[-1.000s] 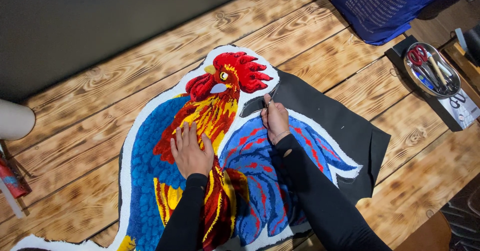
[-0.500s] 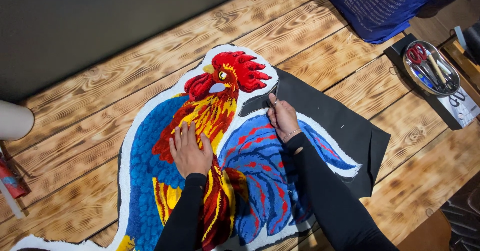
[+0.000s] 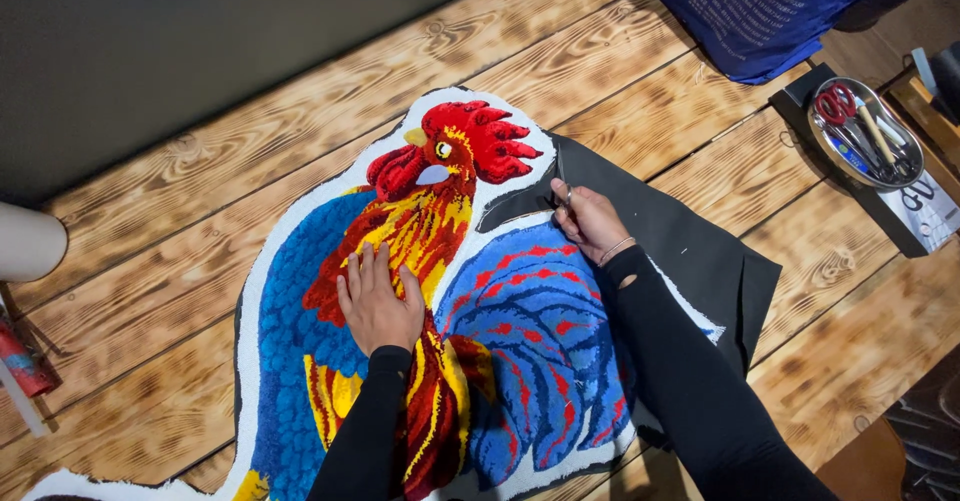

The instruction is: Trim and apply backing material to a custom-made rug shaped like a rooster.

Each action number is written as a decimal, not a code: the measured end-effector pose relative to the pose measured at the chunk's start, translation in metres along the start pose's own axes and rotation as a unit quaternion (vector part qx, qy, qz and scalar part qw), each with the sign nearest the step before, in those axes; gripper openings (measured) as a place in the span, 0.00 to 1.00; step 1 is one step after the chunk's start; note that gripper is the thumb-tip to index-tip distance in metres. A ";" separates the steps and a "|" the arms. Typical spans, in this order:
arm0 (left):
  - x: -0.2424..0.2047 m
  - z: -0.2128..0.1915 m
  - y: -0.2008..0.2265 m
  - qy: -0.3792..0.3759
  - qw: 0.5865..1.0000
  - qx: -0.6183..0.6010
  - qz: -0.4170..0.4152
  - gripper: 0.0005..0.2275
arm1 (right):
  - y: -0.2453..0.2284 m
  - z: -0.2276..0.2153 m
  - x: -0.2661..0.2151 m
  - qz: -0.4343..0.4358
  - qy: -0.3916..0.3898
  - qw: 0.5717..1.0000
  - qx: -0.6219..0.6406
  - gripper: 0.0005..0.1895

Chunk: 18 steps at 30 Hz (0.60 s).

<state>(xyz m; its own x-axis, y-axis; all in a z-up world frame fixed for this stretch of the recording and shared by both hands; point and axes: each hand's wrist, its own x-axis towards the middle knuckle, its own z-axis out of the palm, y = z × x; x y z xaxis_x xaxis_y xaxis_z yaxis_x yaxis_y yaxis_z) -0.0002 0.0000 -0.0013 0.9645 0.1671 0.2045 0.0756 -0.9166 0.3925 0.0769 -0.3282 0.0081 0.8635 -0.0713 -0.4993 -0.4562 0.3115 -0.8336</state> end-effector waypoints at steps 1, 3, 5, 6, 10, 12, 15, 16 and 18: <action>0.000 0.000 0.000 0.000 1.000 0.001 -0.001 0.23 | -0.002 -0.005 0.003 0.001 -0.001 1.000 0.000 0.18; 0.000 -0.001 0.000 0.000 1.000 -0.004 0.001 0.23 | -0.007 -0.015 0.008 0.016 -0.029 0.999 -0.026 0.18; 0.000 -0.001 0.000 0.000 1.000 -0.004 0.003 0.23 | -0.008 -0.022 0.009 0.019 -0.040 0.998 -0.048 0.18; 0.000 -0.002 0.000 0.001 1.000 -0.005 0.004 0.23 | -0.008 -0.026 0.010 0.021 -0.050 0.996 -0.069 0.17; 0.001 -0.003 0.002 0.002 1.000 -0.006 0.004 0.23 | 0.004 -0.050 0.024 0.013 -0.079 0.992 -0.095 0.17; 0.000 -0.003 0.002 0.001 1.000 -0.011 0.000 0.23 | 0.003 -0.051 0.023 0.008 -0.090 0.990 -0.107 0.15; 0.000 -0.005 0.003 0.004 1.000 -0.012 -0.001 0.23 | -0.012 -0.044 0.016 0.030 -0.093 0.991 -0.093 0.16; 0.000 -0.005 0.003 0.004 1.000 -0.012 -0.002 0.23 | -0.013 -0.045 0.019 0.031 -0.094 0.991 -0.094 0.16; 0.001 -0.004 0.003 0.004 1.000 -0.012 -0.001 0.22 | -0.018 -0.046 0.026 0.051 -0.108 0.990 -0.076 0.16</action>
<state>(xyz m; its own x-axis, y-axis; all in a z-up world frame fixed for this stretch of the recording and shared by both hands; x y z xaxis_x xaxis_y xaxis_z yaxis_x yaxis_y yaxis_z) -0.0004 -0.0011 0.0038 0.9623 0.1713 0.2112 0.0708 -0.9078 0.4134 0.0976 -0.3794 -0.0007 0.8301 0.1620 -0.5336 -0.5557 0.1593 -0.8160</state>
